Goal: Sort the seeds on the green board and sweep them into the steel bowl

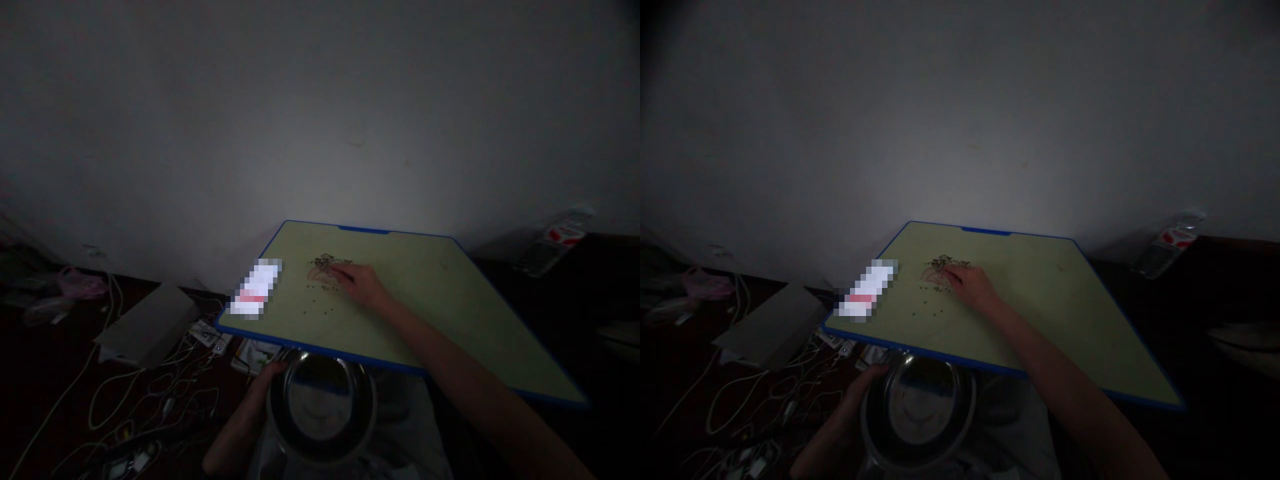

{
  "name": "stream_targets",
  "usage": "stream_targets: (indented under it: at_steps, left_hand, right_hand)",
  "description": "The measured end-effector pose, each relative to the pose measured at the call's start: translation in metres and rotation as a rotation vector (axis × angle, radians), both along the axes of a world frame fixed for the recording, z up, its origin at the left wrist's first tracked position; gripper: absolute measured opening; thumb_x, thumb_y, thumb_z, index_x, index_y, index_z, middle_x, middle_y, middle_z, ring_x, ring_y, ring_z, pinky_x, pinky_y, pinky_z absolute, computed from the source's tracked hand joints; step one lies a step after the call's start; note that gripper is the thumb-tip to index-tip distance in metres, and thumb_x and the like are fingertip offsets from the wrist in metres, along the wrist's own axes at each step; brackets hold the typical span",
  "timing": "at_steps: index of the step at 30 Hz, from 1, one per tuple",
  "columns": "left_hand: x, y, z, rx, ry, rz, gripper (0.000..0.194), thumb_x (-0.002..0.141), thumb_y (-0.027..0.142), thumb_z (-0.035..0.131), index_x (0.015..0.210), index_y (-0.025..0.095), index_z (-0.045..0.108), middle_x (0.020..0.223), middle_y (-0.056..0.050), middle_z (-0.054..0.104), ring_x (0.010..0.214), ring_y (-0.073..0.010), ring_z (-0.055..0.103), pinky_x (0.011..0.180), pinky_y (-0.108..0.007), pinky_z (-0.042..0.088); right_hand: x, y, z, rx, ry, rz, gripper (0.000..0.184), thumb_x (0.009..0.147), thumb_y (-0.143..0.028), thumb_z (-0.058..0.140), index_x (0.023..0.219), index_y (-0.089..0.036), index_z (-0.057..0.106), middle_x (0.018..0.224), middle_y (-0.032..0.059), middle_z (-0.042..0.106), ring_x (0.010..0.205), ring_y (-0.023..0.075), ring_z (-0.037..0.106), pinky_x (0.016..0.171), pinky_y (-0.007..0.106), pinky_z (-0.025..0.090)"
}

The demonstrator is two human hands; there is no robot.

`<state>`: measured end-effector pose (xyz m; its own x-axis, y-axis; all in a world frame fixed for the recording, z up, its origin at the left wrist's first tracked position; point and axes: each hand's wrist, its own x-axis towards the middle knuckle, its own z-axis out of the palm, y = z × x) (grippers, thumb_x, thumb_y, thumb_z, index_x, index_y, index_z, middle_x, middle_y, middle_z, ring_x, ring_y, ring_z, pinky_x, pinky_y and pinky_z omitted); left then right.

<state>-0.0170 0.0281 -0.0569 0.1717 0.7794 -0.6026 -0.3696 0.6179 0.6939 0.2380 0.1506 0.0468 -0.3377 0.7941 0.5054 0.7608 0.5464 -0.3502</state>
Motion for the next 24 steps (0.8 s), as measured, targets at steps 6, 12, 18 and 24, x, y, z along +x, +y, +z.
stream_targets:
  at_steps: [6, 12, 18, 24]
  left_hand:
    - [0.003, -0.017, 0.015, -0.114, -0.012, 0.039, 0.012, 0.068, 0.027, 0.069, 0.070, 0.016, 0.071, 0.061, -0.005, 0.074, 0.081, -0.0299, 0.071, 0.082, -0.042, 0.051]
    - [0.003, -0.022, 0.024, -0.049, 0.095, 0.138, 0.007, 0.066, 0.023, 0.072, 0.067, 0.017, 0.070, 0.065, -0.003, 0.075, 0.072, -0.0252, 0.071, 0.080, -0.037, 0.052]
    - [0.004, -0.019, 0.022, -0.011, 0.060, 0.072, 0.007, 0.065, 0.024, 0.071, 0.065, 0.018, 0.069, 0.063, -0.004, 0.074, 0.078, -0.0288, 0.070, 0.077, -0.039, 0.053]
    - [0.003, -0.014, 0.018, -0.002, 0.051, 0.065, 0.005, 0.062, 0.019, 0.072, 0.059, 0.017, 0.068, 0.054, -0.005, 0.071, 0.072, -0.0299, 0.070, 0.075, -0.039, 0.052]
  right_hand:
    - [0.001, 0.001, -0.002, -0.006, -0.004, 0.005, 0.027, 0.089, -0.023, 0.053, 0.110, -0.026, 0.070, 0.105, 0.0023, 0.073, 0.089, 0.0196, 0.070, 0.082, 0.032, 0.053]
    - [-0.001, -0.004, 0.000, -0.016, -0.015, 0.006, 0.027, 0.089, -0.025, 0.052, 0.109, -0.024, 0.071, 0.103, 0.0047, 0.073, 0.087, 0.0193, 0.070, 0.082, 0.031, 0.053]
    - [-0.001, -0.004, 0.002, -0.047, -0.006, 0.018, 0.029, 0.090, -0.024, 0.051, 0.111, -0.023, 0.070, 0.106, 0.0047, 0.072, 0.089, 0.0189, 0.069, 0.083, 0.031, 0.052]
    - [-0.002, -0.001, -0.001, -0.035, -0.017, 0.006, 0.029, 0.090, -0.025, 0.050, 0.111, -0.027, 0.069, 0.106, 0.0025, 0.072, 0.090, 0.0190, 0.069, 0.084, 0.032, 0.052]
